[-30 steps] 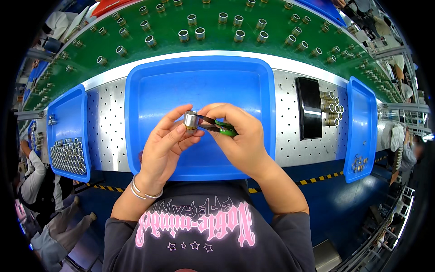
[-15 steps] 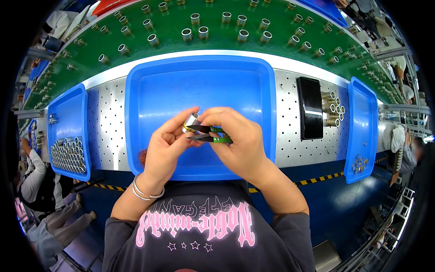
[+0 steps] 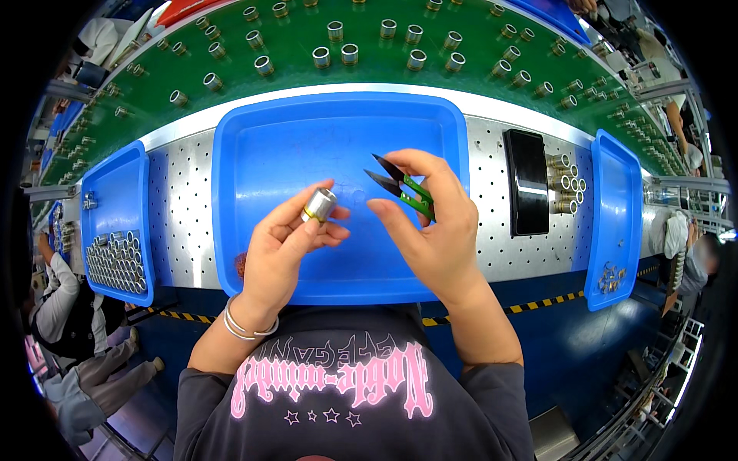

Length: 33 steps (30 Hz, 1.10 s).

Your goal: The person uses a green utility knife to scrape the edges of small cylindrical metal parts. They pick up each part from a blue tray, scrape it, and place it onto a green pegboard. The person occasionally wipes the parts with a cloth.

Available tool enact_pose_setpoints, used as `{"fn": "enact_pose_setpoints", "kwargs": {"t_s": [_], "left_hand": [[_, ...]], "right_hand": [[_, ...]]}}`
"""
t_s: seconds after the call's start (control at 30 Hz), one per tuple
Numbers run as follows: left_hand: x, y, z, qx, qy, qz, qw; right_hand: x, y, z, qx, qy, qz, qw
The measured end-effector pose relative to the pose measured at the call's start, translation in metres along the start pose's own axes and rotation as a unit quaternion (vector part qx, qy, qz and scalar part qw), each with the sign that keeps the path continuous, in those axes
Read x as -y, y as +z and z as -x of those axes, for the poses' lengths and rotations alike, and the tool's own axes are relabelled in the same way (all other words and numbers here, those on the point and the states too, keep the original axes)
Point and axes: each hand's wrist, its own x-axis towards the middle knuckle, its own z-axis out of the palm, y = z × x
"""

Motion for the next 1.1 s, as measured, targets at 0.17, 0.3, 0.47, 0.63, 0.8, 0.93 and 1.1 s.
{"fn": "enact_pose_setpoints", "kwargs": {"t_s": [0.17, 0.3, 0.47, 0.63, 0.8, 0.93, 1.1], "left_hand": [[0.0, -0.001, -0.001, -0.028, 0.003, 0.042, 0.999], [0.0, -0.001, -0.001, -0.018, 0.029, 0.041, 0.999], [0.001, -0.001, 0.0, -0.007, 0.036, 0.03, 0.999], [0.002, -0.002, 0.0, 0.0, 0.038, 0.019, 0.999], [0.001, -0.001, 0.001, 0.001, 0.037, 0.016, 0.999], [0.0, 0.0, 0.002, 0.0, 0.034, 0.013, 0.999], [0.0, -0.002, 0.001, -0.007, 0.033, 0.004, 0.999]], "right_hand": [[0.005, 0.001, 0.003, 0.099, -0.088, 0.094, 0.987], [-0.002, 0.009, 0.005, 0.11, -0.07, 0.115, 0.985], [0.005, 0.009, 0.003, 0.116, -0.054, 0.12, 0.985], [0.005, 0.009, 0.003, 0.12, -0.048, 0.121, 0.984], [0.004, 0.008, 0.003, 0.117, -0.051, 0.118, 0.985], [0.004, 0.007, 0.005, 0.12, -0.042, 0.105, 0.986], [0.005, 0.004, 0.004, 0.089, 0.0, 0.052, 0.995]]}}
